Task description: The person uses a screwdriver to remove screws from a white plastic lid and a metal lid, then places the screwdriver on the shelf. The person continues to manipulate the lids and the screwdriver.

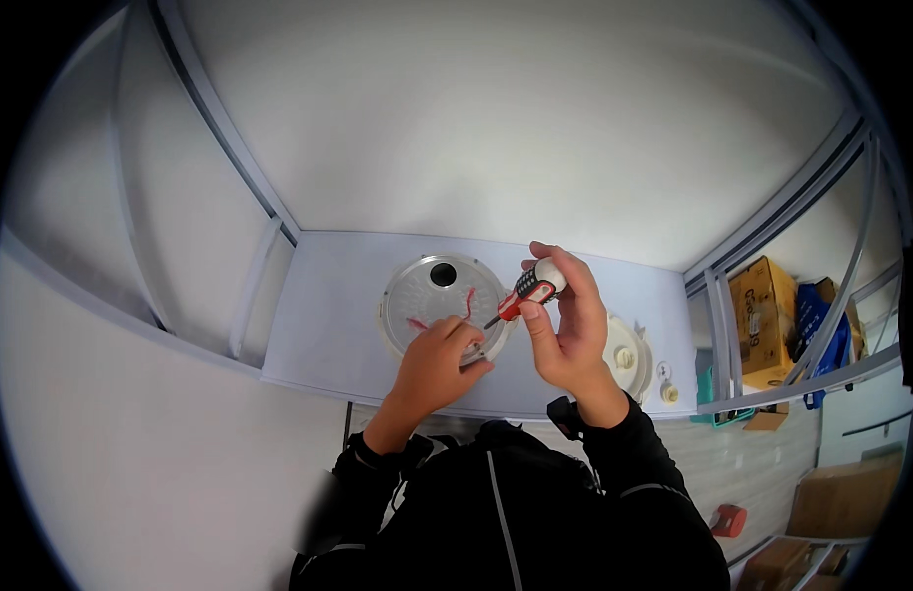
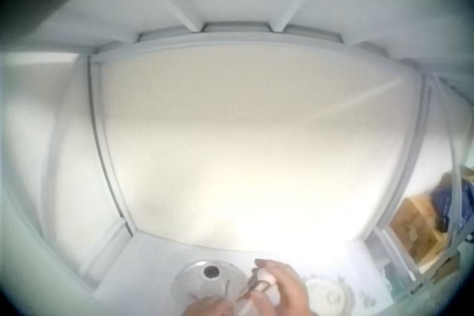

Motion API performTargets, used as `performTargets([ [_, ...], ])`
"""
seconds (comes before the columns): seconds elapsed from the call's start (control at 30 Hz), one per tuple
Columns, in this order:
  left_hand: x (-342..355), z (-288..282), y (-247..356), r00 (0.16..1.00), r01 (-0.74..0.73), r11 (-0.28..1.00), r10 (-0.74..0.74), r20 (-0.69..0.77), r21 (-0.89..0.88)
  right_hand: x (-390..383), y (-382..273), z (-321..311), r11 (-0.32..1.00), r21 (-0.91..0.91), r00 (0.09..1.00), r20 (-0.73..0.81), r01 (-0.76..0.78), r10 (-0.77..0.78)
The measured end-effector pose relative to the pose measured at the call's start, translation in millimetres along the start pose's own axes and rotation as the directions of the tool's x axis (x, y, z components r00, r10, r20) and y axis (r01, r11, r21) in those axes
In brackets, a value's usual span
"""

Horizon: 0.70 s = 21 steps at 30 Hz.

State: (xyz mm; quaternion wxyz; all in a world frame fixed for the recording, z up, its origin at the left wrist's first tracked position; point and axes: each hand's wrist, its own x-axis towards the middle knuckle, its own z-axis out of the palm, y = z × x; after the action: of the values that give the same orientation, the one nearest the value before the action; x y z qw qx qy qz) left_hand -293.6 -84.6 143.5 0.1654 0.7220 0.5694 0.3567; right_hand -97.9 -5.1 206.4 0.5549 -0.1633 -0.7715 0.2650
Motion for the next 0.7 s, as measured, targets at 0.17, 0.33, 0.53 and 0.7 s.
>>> performTargets([
  [0.17,-17.6,-11.7,-14.3,0.955,-0.157,0.976,0.189,-0.23,0.149,-5.2,-0.5,2.1,0.997,0.082,0.999,-0.028,-0.014,0.016],
  [0.33,-38.9,-29.4,-32.4,0.958,-0.115,0.978,0.155,-0.241,0.175,-7.1,-2.3,10.1,0.989,0.146,0.998,-0.06,0.027,-0.018],
  [0.53,-49.9,-24.8,-53.4,0.95,-0.146,0.975,0.185,-0.253,0.165,-12.6,-5.2,21.4,0.991,0.134,0.999,-0.026,0.03,-0.026],
  [0.7,-50.4,-3.8,-44.2,0.931,-0.104,0.979,0.159,-0.329,0.178,-14.9,-11.9,28.7,0.989,0.144,1.0,-0.007,-0.016,0.018],
])
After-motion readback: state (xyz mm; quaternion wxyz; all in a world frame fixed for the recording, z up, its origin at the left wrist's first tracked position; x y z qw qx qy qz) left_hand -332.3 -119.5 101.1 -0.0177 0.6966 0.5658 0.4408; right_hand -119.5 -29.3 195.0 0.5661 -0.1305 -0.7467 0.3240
